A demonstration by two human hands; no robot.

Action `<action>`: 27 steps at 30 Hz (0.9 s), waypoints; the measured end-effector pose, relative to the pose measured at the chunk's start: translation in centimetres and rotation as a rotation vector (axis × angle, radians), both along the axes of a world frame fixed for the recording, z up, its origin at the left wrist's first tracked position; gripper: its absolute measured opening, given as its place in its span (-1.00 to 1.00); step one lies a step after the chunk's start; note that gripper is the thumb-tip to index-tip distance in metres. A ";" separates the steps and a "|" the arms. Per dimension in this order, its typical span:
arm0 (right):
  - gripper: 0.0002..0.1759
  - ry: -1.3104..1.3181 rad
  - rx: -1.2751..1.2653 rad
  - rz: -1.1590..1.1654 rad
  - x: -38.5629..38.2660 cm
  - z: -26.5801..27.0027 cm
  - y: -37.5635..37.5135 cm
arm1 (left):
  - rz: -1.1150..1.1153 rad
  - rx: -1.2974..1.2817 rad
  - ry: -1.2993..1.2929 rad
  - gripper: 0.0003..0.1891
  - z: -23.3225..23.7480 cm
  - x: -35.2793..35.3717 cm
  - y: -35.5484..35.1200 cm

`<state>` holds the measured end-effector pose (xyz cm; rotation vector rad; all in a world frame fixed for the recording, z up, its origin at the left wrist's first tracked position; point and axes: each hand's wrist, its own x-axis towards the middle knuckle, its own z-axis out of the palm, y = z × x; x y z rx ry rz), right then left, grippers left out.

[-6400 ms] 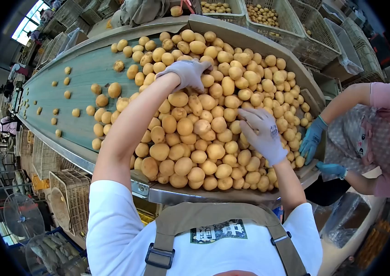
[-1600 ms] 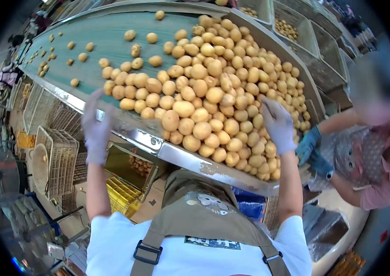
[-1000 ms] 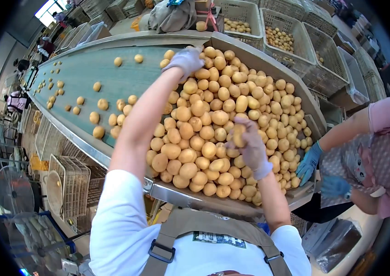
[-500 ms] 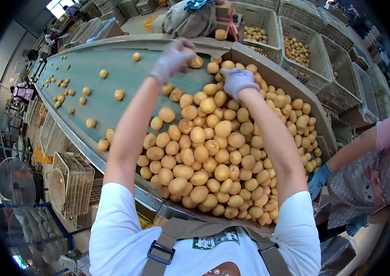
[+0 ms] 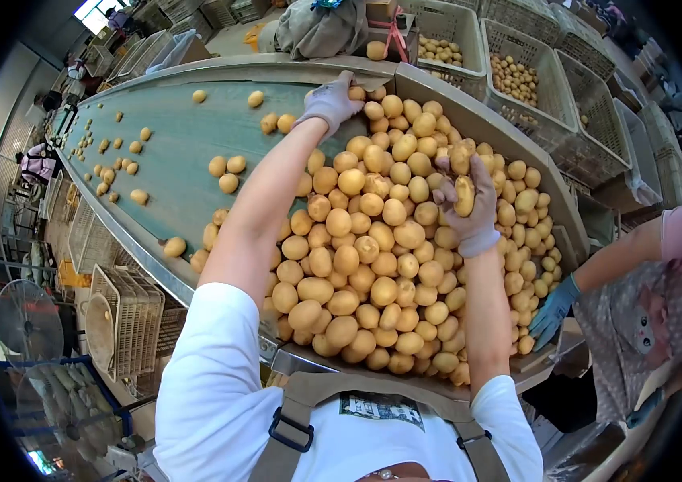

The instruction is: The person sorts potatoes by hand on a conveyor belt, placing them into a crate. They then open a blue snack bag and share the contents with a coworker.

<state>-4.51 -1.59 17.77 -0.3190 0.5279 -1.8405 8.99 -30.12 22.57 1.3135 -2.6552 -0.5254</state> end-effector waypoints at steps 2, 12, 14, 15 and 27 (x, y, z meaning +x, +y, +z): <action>-0.61 -0.070 0.038 -0.095 0.0 -0.2 0.3 | -0.014 0.182 0.155 -0.47 0.2 0.8 -0.1; -0.72 0.721 0.109 -0.221 15.7 5.9 -2.7 | 0.083 0.880 1.188 -0.49 3.5 15.9 20.8; -0.76 1.699 -0.278 -0.444 18.2 7.9 -2.1 | 0.019 0.307 0.874 -0.47 1.8 18.8 23.9; -0.77 1.720 -0.318 -0.424 19.4 7.9 -1.7 | 0.008 0.082 0.778 -0.45 0.9 20.1 25.4; -0.38 2.498 0.150 0.382 13.9 5.9 -8.1 | -0.249 -1.903 -2.637 -0.37 3.0 26.0 32.1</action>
